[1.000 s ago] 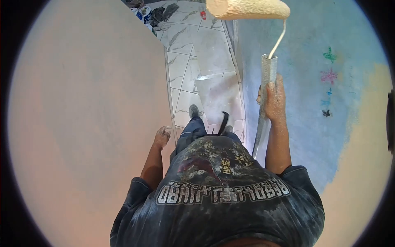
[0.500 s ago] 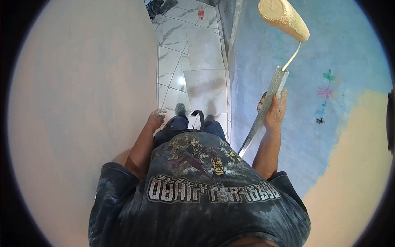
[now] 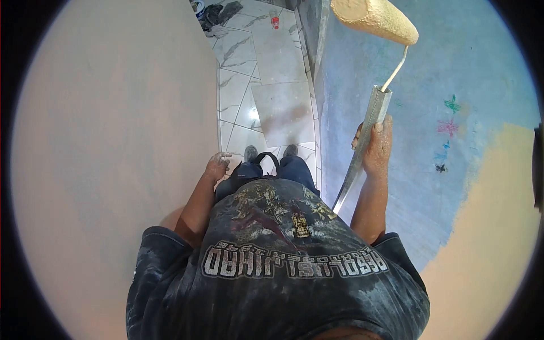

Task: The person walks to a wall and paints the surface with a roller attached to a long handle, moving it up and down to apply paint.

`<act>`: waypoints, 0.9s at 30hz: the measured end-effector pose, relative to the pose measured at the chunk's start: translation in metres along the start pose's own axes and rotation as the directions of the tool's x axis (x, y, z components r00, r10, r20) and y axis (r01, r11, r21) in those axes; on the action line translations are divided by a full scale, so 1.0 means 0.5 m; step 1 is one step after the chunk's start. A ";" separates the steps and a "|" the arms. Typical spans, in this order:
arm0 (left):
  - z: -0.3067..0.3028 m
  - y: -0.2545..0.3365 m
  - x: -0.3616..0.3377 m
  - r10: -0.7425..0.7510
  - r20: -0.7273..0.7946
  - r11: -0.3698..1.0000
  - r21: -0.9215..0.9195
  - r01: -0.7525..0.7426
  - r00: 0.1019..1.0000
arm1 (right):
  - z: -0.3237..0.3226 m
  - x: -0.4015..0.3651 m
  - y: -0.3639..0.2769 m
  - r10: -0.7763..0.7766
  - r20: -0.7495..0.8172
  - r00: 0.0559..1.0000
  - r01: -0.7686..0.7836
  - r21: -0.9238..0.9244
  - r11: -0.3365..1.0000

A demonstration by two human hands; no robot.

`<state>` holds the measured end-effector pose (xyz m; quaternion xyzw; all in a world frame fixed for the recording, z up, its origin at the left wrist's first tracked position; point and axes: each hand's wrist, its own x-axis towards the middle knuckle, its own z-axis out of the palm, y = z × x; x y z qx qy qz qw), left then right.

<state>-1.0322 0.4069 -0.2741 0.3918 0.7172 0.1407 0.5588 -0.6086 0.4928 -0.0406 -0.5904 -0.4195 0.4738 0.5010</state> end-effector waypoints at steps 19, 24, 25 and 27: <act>-0.065 0.299 0.169 0.015 -0.097 0.992 -0.120 -0.027 0.995 | -0.031 0.220 -0.024 -0.027 0.094 0.995 0.036 -0.090 0.995; -0.197 0.376 0.388 0.099 -0.043 0.991 -0.086 -0.102 0.994 | 0.071 0.328 -0.065 -0.078 0.040 0.996 0.083 -0.138 0.987; -0.221 0.405 0.429 0.131 -0.027 0.989 -0.058 -0.132 0.991 | 0.097 0.353 -0.071 -0.064 0.026 0.998 0.067 -0.140 0.988; -0.260 0.471 0.501 0.124 -0.002 0.992 0.018 -0.124 0.992 | 0.133 0.406 -0.088 -0.066 -0.048 0.997 0.060 -0.125 0.990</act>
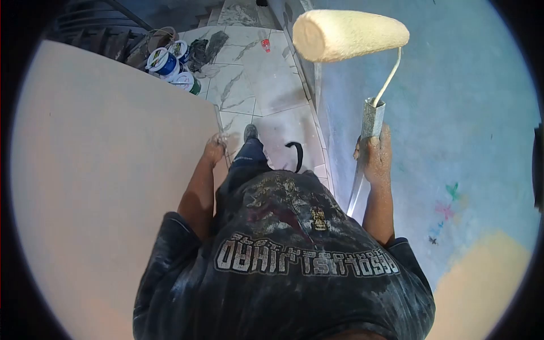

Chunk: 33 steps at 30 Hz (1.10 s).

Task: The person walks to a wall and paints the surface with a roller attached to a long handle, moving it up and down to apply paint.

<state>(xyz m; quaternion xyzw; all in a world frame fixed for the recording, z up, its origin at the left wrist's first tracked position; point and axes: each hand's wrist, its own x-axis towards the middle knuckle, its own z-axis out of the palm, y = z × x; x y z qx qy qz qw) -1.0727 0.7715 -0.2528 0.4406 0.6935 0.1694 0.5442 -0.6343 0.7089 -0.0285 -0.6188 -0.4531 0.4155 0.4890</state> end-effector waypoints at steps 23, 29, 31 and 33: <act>-0.165 0.139 0.232 -0.128 0.011 0.992 -0.010 0.128 0.992 | 0.097 0.378 -0.159 0.057 0.224 0.973 -0.033 -0.109 0.994; -0.177 0.148 0.276 -0.202 -0.001 0.978 -0.052 0.202 0.979 | 0.097 0.401 -0.187 0.025 0.201 0.979 0.004 -0.144 0.990; -0.180 0.180 0.289 -0.197 0.003 0.978 -0.067 0.197 0.980 | 0.097 0.402 -0.197 0.015 0.184 0.983 0.014 -0.153 0.988; -0.183 0.172 0.306 -0.216 0.013 0.974 -0.067 0.216 0.976 | 0.091 0.398 -0.190 0.032 0.166 0.986 -0.005 -0.156 0.988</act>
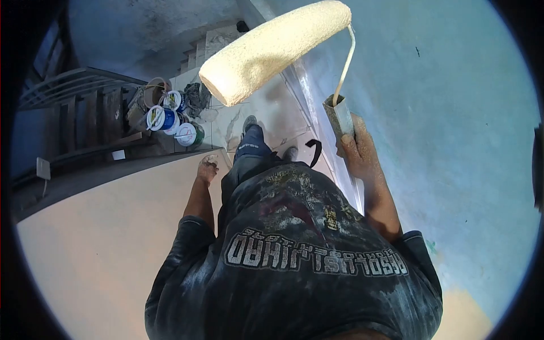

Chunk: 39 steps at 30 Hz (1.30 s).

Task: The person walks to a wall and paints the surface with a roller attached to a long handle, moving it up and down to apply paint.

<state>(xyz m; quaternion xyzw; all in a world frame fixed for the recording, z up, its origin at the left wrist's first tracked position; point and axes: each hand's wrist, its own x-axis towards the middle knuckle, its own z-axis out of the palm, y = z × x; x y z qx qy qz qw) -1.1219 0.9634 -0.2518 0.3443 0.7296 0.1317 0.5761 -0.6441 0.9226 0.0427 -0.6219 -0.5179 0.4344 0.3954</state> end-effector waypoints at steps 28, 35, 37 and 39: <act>0.004 0.772 0.261 0.147 0.856 0.653 0.293 -0.699 0.496 | 0.329 0.092 -0.132 0.003 -0.652 0.758 -0.149 -0.169 0.974; 0.095 0.909 0.105 0.054 0.947 0.560 0.235 -0.794 0.318 | 0.344 0.073 -0.223 0.036 -0.875 0.483 -0.258 -0.103 0.961; 0.096 0.938 -0.017 0.033 0.966 0.600 0.186 -0.778 0.257 | 0.335 0.030 -0.247 -0.030 -0.918 0.395 -0.228 -0.129 0.965; 0.099 0.942 -0.082 0.001 0.983 0.588 0.147 -0.795 0.182 | 0.328 -0.008 -0.289 0.009 -0.943 0.334 -0.229 -0.072 0.971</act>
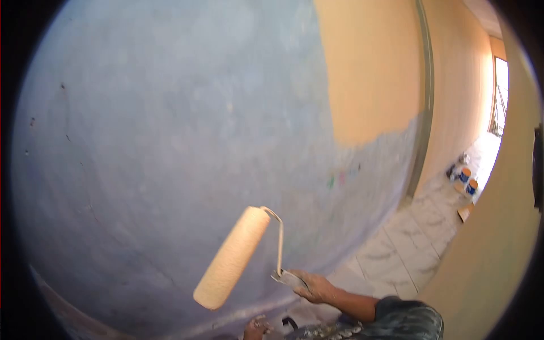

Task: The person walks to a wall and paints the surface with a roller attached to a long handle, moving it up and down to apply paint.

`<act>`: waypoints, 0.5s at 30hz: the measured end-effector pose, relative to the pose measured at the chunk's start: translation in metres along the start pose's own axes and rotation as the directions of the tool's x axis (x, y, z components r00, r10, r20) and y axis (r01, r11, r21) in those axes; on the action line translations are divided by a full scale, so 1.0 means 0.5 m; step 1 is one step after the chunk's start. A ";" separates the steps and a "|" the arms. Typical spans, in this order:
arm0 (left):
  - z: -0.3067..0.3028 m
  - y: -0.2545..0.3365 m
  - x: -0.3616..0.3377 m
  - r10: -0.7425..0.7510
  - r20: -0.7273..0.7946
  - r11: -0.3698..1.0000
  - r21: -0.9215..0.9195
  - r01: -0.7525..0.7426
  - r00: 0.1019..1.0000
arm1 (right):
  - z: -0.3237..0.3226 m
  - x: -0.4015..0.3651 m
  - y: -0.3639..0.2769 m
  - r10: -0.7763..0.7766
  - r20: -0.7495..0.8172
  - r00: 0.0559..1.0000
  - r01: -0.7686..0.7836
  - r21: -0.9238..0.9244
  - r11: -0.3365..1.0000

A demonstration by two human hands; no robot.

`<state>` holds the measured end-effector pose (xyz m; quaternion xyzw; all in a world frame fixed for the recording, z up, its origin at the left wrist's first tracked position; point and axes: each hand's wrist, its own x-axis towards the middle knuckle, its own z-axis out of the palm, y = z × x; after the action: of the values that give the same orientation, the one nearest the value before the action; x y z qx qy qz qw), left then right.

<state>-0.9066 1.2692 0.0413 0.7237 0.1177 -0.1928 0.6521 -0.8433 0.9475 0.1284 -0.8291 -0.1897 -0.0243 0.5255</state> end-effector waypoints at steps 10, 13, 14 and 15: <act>0.233 0.131 0.158 0.235 0.372 0.956 0.078 -0.282 0.898 | -0.135 -0.036 -0.097 -0.001 -0.307 0.952 -0.014 -0.047 0.999; 0.398 0.247 0.316 0.197 0.483 0.952 0.113 -0.284 0.853 | -0.245 0.155 0.178 0.006 -0.349 0.937 -0.019 -0.035 0.999; 0.416 0.272 0.300 0.181 0.513 0.951 0.127 -0.283 0.839 | -0.240 0.145 0.147 -0.054 -0.387 0.921 0.042 -0.041 0.998; 0.428 0.291 0.279 0.156 0.540 0.949 0.149 -0.277 0.827 | -0.242 0.131 0.109 -0.071 -0.396 0.916 0.058 -0.047 0.997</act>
<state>-0.7468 1.0283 0.0956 0.7204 -0.1690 -0.3181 0.5927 -0.7447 0.8393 0.1513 -0.8090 -0.1059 -0.2124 0.5378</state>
